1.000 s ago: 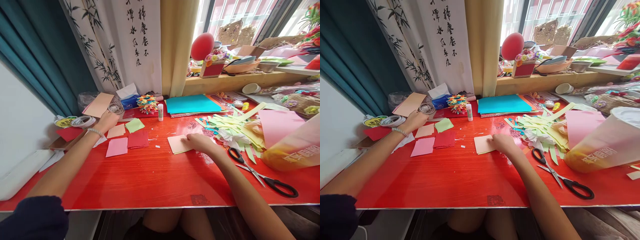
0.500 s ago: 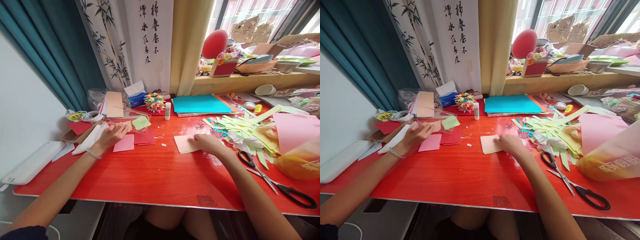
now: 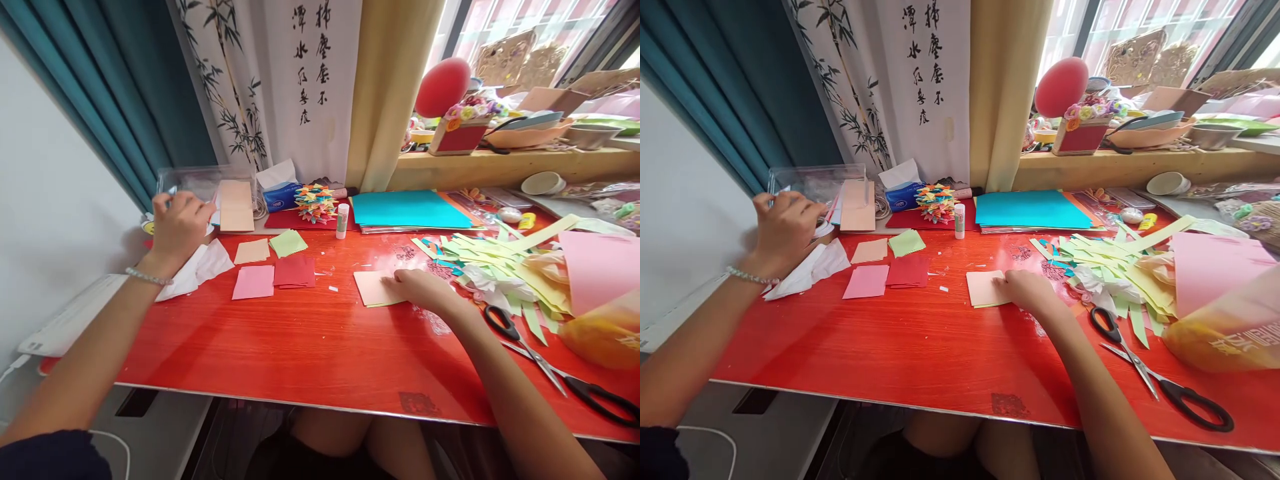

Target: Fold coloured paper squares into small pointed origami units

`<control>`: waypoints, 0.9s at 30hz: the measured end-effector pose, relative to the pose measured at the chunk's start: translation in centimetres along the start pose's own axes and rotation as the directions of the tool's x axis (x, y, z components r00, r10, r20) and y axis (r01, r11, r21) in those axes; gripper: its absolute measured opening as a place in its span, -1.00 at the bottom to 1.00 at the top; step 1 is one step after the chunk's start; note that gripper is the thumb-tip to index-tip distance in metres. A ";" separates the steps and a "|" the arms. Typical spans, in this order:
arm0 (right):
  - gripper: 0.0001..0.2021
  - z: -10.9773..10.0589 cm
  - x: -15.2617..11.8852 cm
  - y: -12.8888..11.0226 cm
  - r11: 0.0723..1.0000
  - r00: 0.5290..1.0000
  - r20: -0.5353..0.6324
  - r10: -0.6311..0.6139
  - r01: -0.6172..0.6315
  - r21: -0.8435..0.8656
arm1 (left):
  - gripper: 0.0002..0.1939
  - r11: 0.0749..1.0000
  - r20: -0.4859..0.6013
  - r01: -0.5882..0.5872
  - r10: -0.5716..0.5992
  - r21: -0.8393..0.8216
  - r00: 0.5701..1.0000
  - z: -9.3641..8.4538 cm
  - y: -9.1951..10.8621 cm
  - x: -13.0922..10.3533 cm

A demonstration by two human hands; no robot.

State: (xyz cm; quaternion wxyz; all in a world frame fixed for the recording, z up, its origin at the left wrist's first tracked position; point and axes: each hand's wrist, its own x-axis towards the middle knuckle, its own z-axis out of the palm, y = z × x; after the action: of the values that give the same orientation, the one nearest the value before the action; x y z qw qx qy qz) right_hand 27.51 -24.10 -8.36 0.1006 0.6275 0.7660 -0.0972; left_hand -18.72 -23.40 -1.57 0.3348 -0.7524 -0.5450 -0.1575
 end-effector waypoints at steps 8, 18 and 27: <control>-0.54 0.0 -0.1 -0.2 1.000 1.000 -0.006 0.020 -0.020 -0.014 | -0.64 0.988 0.052 0.024 -0.032 0.151 0.998 3.3 -4.1 6.2; -0.54 -0.4 -0.6 -0.7 0.999 0.999 0.002 0.048 -0.048 -0.024 | -0.62 0.999 0.159 0.003 0.002 -0.032 0.987 7.9 -0.9 4.7; -0.50 -0.4 -0.7 -0.8 0.999 0.999 0.000 0.041 -0.041 -0.021 | -0.65 0.976 0.204 -0.135 0.169 -0.169 0.964 8.0 3.0 1.9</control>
State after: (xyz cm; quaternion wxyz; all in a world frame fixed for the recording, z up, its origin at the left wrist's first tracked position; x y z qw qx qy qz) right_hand 26.87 -24.77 -7.76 0.1096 0.6420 0.7538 -0.0872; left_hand -16.31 -17.22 -7.21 0.2254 -0.8283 -0.5051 -0.0894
